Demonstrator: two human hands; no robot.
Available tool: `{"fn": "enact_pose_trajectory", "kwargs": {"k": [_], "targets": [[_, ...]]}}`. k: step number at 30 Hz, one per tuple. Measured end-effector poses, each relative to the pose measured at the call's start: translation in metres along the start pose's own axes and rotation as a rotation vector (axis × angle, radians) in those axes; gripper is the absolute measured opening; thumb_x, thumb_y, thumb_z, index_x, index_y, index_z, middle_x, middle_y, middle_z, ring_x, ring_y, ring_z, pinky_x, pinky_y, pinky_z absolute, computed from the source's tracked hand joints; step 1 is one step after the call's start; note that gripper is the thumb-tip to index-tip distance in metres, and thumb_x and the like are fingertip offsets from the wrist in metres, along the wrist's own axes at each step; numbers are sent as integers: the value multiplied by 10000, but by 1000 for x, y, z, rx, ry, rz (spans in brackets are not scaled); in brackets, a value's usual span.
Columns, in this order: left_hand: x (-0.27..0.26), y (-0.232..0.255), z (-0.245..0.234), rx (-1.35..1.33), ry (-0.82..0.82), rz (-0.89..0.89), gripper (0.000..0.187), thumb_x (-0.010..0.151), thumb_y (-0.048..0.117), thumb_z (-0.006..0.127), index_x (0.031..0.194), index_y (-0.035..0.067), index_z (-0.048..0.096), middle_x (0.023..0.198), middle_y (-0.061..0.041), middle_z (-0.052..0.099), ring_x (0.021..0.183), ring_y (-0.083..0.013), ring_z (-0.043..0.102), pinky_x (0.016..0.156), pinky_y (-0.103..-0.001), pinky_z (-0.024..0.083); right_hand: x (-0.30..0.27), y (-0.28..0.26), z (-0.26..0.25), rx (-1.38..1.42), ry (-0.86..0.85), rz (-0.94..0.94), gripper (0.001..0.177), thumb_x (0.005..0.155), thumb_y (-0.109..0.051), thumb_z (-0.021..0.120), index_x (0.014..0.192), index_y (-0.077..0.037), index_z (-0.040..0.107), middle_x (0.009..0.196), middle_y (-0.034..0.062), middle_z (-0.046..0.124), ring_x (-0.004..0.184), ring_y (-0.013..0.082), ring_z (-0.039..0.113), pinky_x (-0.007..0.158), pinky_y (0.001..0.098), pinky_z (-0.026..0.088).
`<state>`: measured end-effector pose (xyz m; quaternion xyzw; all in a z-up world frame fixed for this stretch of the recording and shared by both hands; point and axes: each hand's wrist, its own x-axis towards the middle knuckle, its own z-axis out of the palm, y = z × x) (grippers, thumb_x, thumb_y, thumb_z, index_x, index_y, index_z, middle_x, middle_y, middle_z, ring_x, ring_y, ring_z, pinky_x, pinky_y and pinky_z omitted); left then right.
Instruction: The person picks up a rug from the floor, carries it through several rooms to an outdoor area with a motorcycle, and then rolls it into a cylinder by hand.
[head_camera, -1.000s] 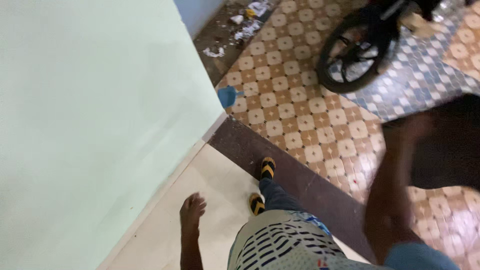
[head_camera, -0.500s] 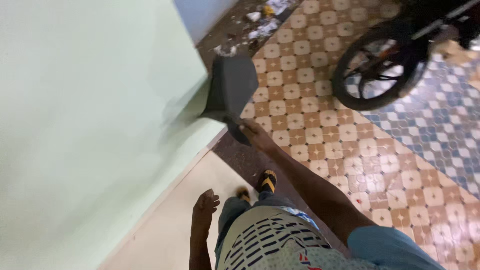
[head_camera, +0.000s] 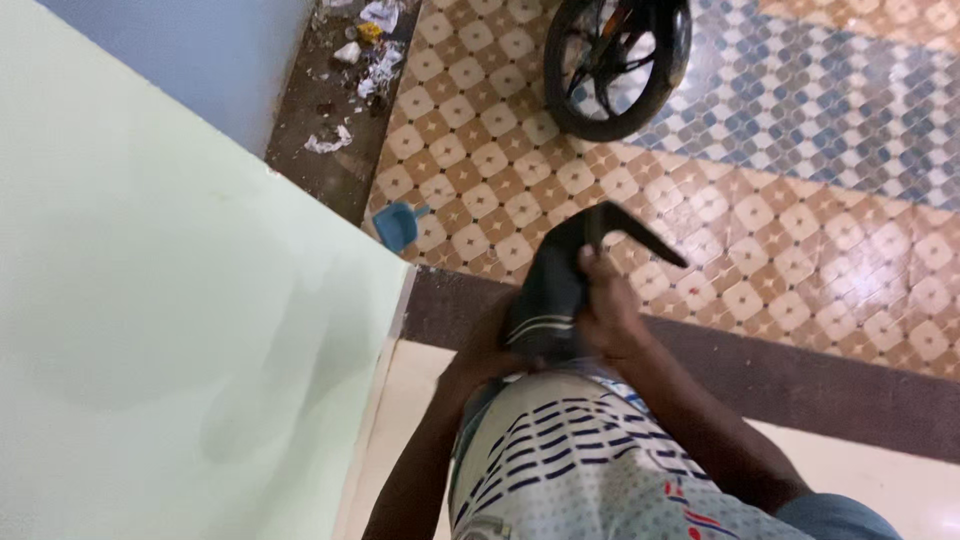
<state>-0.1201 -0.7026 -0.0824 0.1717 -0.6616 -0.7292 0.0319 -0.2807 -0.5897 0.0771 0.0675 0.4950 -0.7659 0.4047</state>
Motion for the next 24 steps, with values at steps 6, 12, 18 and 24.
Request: {"fn": "enact_pose_trajectory", "kwargs": {"k": [6,12,18,24], "targets": [[49,13,8,284,-85,5,382,1025,376,618,1242,68,685,1089,-164,751,994,-277,716,833,-476,570,10,-29,-35,58,-111,-233,524,1046,-388,533,1473,-92,477,1284,130,612,1122,280,640,934,471,552],[98,96,5,818,25,-9,569,1100,330,271,1641,273,439,973,-225,685,903,-316,717,840,-438,603,19,3,-101,-616,-482,-615,1009,957,-680,590,1644,-41,216,1693,236,254,1579,357,247,1287,540,210],[117,174,8,-1064,255,-263,461,980,295,458,1333,5,520,1183,-173,617,1006,-297,646,812,-422,606,-15,68,-146,-1385,-196,-520,1543,537,-666,849,1567,-147,-177,1665,187,-200,1540,402,-96,1194,630,103],[125,178,53,-1326,471,-279,478,1046,186,460,1389,-137,375,1302,-279,564,1174,-361,652,964,-434,562,35,106,-140,-1428,-61,-871,1596,535,-639,920,1574,-94,-162,1639,267,-189,1528,470,-120,1200,653,89]]}}
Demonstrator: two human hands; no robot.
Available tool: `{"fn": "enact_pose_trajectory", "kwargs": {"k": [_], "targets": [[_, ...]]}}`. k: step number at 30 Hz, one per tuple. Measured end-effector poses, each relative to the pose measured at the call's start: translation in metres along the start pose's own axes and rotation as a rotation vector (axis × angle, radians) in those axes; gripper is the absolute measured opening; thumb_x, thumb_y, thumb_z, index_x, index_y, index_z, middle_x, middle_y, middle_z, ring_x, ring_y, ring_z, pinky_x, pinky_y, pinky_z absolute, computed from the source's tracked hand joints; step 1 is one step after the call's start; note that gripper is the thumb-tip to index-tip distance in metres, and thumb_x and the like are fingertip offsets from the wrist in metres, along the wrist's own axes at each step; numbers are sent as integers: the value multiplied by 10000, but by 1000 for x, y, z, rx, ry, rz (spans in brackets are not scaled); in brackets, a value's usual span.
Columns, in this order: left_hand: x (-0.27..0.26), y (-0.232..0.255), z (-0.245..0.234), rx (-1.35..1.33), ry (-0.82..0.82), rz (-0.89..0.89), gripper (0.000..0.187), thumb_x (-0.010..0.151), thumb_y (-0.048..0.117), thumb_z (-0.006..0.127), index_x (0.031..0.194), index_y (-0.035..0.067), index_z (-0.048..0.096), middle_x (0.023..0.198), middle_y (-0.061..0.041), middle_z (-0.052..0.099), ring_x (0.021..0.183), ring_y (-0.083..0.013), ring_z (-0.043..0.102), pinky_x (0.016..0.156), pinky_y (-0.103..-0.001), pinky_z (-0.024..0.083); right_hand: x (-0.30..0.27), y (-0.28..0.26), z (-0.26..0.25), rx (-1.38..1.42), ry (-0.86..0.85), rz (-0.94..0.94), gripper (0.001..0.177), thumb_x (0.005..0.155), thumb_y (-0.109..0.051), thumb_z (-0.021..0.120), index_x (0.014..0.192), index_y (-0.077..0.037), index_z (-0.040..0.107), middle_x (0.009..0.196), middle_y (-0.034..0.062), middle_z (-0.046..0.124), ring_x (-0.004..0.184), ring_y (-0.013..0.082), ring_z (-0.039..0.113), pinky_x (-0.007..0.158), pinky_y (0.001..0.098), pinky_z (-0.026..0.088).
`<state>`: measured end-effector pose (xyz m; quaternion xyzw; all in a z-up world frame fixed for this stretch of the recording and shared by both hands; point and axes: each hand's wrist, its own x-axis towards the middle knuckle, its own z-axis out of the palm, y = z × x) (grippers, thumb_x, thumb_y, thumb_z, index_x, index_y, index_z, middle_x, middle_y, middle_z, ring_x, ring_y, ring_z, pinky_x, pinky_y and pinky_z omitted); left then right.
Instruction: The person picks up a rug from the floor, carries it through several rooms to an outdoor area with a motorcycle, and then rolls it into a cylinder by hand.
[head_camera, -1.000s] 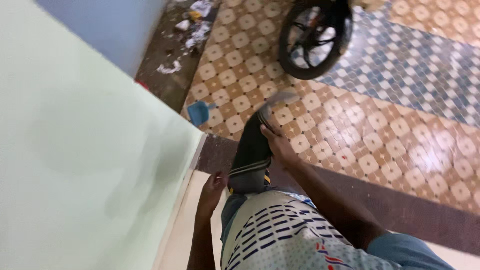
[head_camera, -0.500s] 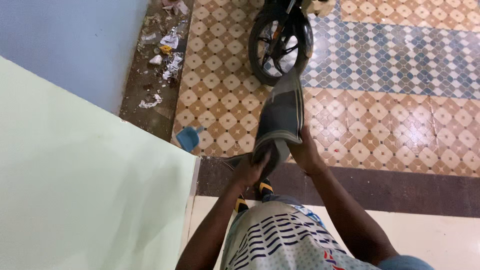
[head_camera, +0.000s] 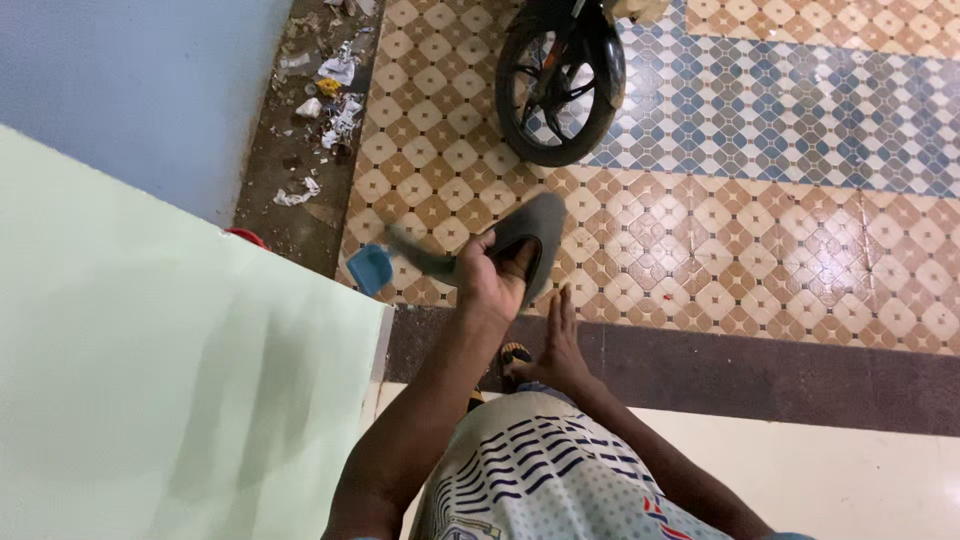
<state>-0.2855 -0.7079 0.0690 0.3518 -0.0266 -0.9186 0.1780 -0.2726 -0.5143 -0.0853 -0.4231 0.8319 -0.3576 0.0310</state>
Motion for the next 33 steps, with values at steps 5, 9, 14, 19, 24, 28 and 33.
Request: {"fn": "enact_pose_trajectory", "kwargs": {"k": [5,9,14,19,24,28,33], "targets": [[-44,-8,23,-39,-267,58,509,992,239,460,1365,-103,412,1243,-254,589,1076,-351,674,891,-444,585,37,-19,6,80,121,-56,1437,703,-537,891,1630,-36,-87,1688,292,-101,1570,487,-85,1251,601,122],[-73,-6,43,-12,-558,184,546,1036,261,512,1412,-120,406,1194,-253,631,1050,-353,668,922,-442,627,60,-42,2,451,-27,25,1068,795,-359,854,1578,-42,201,1643,215,197,1535,356,210,1231,493,257],[-59,24,46,53,-514,265,576,1005,282,577,1431,-69,410,1235,-191,644,1123,-335,647,984,-461,588,63,-4,-12,618,119,-269,794,874,-110,832,1508,16,370,1586,282,224,1479,369,279,1182,468,347],[-1,59,9,389,-401,312,723,939,441,625,1485,21,403,1349,-155,591,1274,-357,575,1099,-499,520,18,116,-60,569,276,430,438,1094,-324,557,1380,3,501,1215,123,516,1110,223,483,943,377,473],[69,22,-52,1336,-641,121,1067,870,832,441,1551,11,404,1566,-254,471,1441,-365,464,1170,-499,386,-35,173,-161,441,380,260,516,1231,-451,428,1305,49,528,1148,152,562,1003,236,497,932,412,491],[64,14,-136,1635,-502,130,1045,919,792,421,1593,15,238,1628,-237,301,1493,-357,359,1184,-491,321,-45,172,-209,420,519,384,487,1195,-417,419,1346,38,505,1224,163,540,1078,249,487,977,414,466],[10,64,-228,1462,-54,97,852,997,695,426,1530,31,393,1541,-214,429,1381,-312,462,1128,-516,399,7,193,-157,303,508,604,474,1150,-374,409,1398,24,476,1318,176,513,1172,265,474,1033,416,434]]}}
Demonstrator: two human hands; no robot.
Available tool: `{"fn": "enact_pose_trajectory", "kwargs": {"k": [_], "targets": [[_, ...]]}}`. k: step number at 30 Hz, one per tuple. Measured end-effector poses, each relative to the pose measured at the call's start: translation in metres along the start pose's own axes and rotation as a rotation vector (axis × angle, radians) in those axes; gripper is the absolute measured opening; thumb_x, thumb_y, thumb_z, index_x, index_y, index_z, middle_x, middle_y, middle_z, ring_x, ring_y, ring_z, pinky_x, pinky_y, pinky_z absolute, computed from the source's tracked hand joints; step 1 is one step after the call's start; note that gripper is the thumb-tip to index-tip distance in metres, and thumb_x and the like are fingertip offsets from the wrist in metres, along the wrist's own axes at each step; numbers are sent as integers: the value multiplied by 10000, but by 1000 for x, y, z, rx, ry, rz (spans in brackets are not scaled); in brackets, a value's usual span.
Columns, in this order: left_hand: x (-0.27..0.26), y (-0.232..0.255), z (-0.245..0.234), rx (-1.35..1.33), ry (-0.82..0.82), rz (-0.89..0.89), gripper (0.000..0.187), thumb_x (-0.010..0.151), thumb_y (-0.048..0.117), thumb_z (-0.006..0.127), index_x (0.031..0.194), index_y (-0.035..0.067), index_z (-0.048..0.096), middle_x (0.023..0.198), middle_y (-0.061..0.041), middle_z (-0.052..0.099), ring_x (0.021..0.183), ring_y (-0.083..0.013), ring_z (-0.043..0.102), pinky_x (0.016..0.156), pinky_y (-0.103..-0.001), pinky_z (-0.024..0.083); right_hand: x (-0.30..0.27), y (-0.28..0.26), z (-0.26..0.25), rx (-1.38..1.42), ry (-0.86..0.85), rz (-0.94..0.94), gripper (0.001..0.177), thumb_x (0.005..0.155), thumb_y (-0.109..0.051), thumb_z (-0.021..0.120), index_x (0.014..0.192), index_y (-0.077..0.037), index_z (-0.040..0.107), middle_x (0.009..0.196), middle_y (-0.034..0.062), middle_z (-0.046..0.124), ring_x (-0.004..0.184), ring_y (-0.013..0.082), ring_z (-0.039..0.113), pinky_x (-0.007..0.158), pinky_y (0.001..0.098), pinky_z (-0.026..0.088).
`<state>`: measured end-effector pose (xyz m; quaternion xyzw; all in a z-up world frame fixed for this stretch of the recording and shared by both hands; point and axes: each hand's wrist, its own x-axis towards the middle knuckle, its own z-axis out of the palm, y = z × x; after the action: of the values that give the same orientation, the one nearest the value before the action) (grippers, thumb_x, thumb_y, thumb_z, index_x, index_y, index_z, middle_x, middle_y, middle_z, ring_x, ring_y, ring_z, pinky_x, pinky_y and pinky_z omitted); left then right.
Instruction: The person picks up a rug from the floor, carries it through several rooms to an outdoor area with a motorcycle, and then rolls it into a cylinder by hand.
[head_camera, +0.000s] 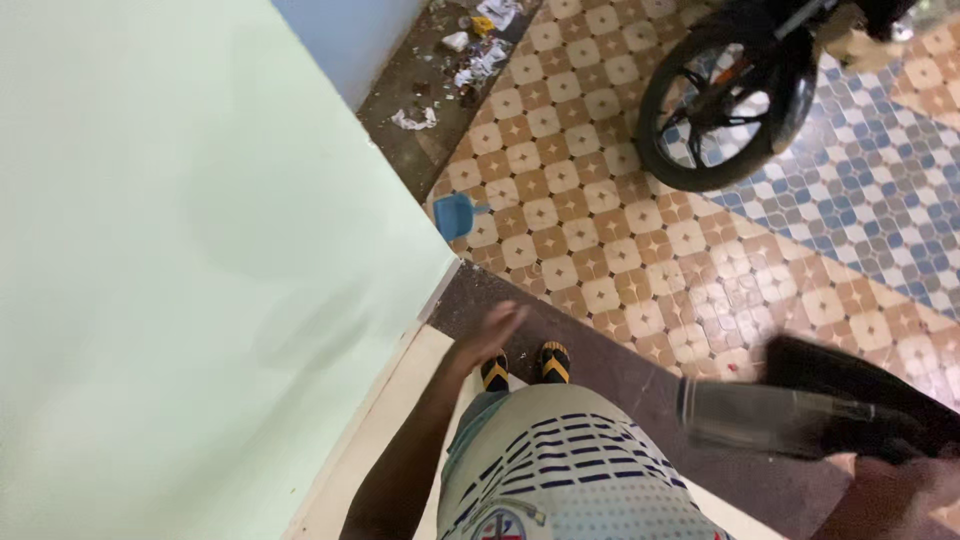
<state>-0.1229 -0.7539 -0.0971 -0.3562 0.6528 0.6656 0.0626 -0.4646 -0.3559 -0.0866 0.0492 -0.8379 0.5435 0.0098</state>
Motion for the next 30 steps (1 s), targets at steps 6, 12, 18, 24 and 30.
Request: {"fn": "enact_pose_trajectory", "kwargs": {"k": [6,12,18,24,30], "targets": [[-75,-55,-39,-262,353,-146,709,963,621,477,1462,119,504,1394,-156,622,1233,-284,632,1041,-492,499,-41,-26,193,-141,-476,1,494,1096,-323,397,1461,7,441,1432,193,480,1285,284,458,1100,419,396],[-81,-100,1,-255,428,-55,619,995,521,502,1431,85,551,1410,-136,618,1257,-284,611,1045,-438,487,-172,-120,336,-52,-1376,-171,548,1042,-271,384,1523,-10,406,1546,209,448,1398,304,443,1167,422,357],[-99,-108,8,-384,386,-54,521,1026,412,526,1422,76,551,1393,-151,640,1263,-281,620,1044,-438,489,-139,-176,313,177,-1453,64,493,1063,-259,319,1412,8,543,1354,222,631,1265,316,602,1123,424,474],[-93,-92,-9,-287,302,-105,592,972,445,565,1456,108,514,1446,-103,594,1268,-259,612,1050,-413,478,-96,-184,242,431,-687,504,308,995,-245,594,1204,-24,641,1003,61,679,859,188,646,709,368,539],[-51,-63,-24,53,43,-104,650,985,498,572,1481,82,510,1458,-183,601,1330,-284,583,1103,-419,458,-143,-207,149,54,-655,279,363,983,-129,579,1329,-20,602,1020,107,749,771,194,604,694,330,514]]}}
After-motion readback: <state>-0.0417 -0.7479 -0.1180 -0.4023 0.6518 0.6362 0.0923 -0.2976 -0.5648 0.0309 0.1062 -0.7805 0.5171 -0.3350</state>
